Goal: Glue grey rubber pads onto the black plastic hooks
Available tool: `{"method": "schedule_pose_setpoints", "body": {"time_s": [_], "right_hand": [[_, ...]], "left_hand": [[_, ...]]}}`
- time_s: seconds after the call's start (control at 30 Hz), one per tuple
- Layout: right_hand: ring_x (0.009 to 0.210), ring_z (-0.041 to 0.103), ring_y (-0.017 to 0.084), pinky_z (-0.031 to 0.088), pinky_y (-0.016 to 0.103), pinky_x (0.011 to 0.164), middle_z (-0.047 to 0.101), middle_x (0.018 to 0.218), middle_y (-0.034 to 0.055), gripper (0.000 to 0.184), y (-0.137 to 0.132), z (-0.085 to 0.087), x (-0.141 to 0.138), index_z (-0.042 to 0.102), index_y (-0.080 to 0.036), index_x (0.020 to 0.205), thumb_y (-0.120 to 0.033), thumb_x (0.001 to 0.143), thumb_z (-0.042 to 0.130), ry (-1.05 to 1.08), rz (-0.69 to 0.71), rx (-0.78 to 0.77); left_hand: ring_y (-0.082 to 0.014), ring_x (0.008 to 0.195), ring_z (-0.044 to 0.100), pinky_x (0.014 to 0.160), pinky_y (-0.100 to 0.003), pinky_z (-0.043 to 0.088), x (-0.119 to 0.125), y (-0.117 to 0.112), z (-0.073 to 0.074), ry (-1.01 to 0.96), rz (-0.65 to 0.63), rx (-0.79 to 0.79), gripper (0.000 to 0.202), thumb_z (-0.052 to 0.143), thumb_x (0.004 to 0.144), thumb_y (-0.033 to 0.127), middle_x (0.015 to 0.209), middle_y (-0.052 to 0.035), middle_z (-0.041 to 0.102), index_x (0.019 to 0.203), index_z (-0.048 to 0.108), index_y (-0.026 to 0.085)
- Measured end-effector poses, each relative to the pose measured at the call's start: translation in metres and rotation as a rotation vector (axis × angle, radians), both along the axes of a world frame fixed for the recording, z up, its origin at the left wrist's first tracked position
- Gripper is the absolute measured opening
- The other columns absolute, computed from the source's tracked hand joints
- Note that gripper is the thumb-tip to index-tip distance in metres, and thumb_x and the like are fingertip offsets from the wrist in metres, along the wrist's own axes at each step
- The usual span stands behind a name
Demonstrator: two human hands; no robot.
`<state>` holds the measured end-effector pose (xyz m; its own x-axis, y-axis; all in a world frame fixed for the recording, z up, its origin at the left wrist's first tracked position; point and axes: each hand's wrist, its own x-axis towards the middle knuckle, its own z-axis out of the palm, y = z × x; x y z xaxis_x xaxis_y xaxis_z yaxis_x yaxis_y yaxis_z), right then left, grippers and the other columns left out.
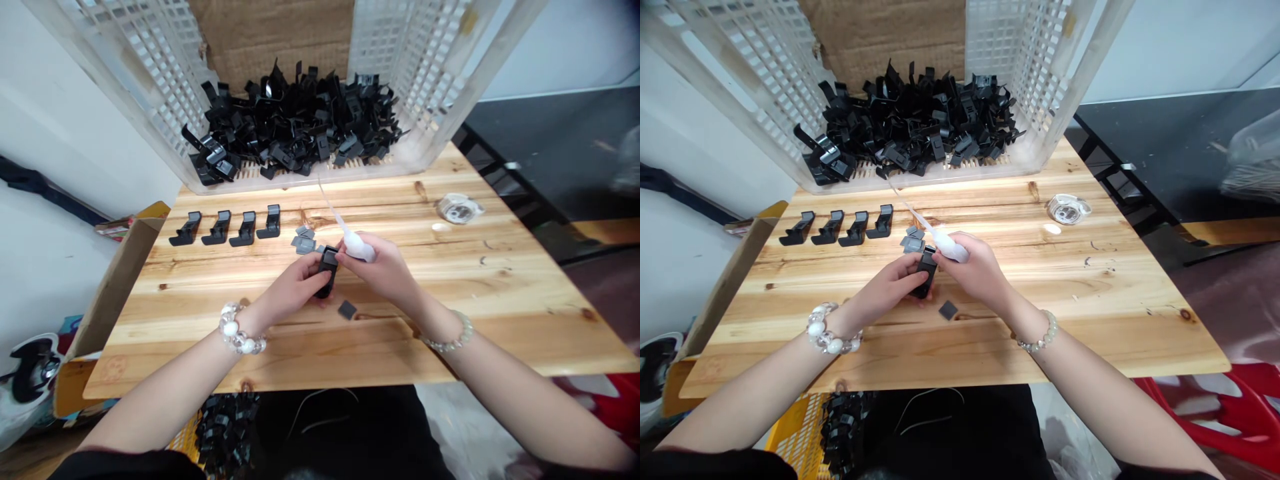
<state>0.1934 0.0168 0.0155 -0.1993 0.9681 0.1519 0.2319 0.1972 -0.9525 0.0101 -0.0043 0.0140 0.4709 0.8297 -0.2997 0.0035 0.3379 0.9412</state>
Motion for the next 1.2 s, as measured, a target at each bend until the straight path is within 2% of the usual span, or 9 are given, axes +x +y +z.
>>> {"method": "schedule_pose_setpoints", "body": {"time_s": [0.4, 0.73, 0.97, 1.2], "right_hand": [[0.068, 0.053, 0.014, 0.041, 0.029, 0.063, 0.058, 0.073, 0.0001, 0.013, -0.001, -0.002, 0.0, 0.061, -0.018, 0.073, -0.028, 0.078, 0.068, -0.004, -0.018, 0.026], [0.072, 0.056, 0.016, 0.042, 0.029, 0.066, 0.062, 0.076, 0.0002, 0.009, -0.003, -0.007, 0.0, 0.059, -0.02, 0.079, -0.025, 0.085, 0.063, -0.13, 0.005, 0.148], [0.071, 0.054, 0.017, 0.041, 0.031, 0.066, 0.059, 0.074, -0.0001, 0.015, -0.002, -0.011, -0.001, 0.053, -0.021, 0.078, -0.029, 0.082, 0.065, -0.183, -0.058, 0.103], [0.072, 0.053, 0.017, 0.043, 0.033, 0.07, 0.058, 0.077, 0.0003, 0.017, 0.002, -0.015, 0.001, 0.051, -0.022, 0.077, -0.029, 0.08, 0.066, -0.12, -0.033, 0.044]], "left_hand": [[-0.0155, 0.069, 0.066, 0.053, -0.024, 0.054, 0.002, -0.001, -0.001, -0.043, 0.014, -0.013, 0.023, 0.063, 0.086, 0.029, 0.078, -0.0008, 0.062, 0.103, 0.053, 0.017], [-0.0148, 0.068, 0.067, 0.054, -0.023, 0.056, 0.002, 0.0, -0.004, -0.023, 0.013, 0.013, 0.022, 0.061, 0.086, 0.028, 0.077, -0.0001, 0.062, 0.103, 0.051, 0.017], [-0.0156, 0.071, 0.067, 0.056, -0.026, 0.057, 0.003, -0.002, -0.005, 0.014, 0.019, 0.039, 0.023, 0.06, 0.087, 0.029, 0.079, -0.0001, 0.06, 0.105, 0.051, 0.017], [-0.0159, 0.072, 0.067, 0.056, -0.026, 0.056, 0.003, -0.004, -0.005, 0.093, 0.012, 0.08, 0.021, 0.056, 0.09, 0.028, 0.082, -0.0007, 0.06, 0.107, 0.051, 0.018]]}}
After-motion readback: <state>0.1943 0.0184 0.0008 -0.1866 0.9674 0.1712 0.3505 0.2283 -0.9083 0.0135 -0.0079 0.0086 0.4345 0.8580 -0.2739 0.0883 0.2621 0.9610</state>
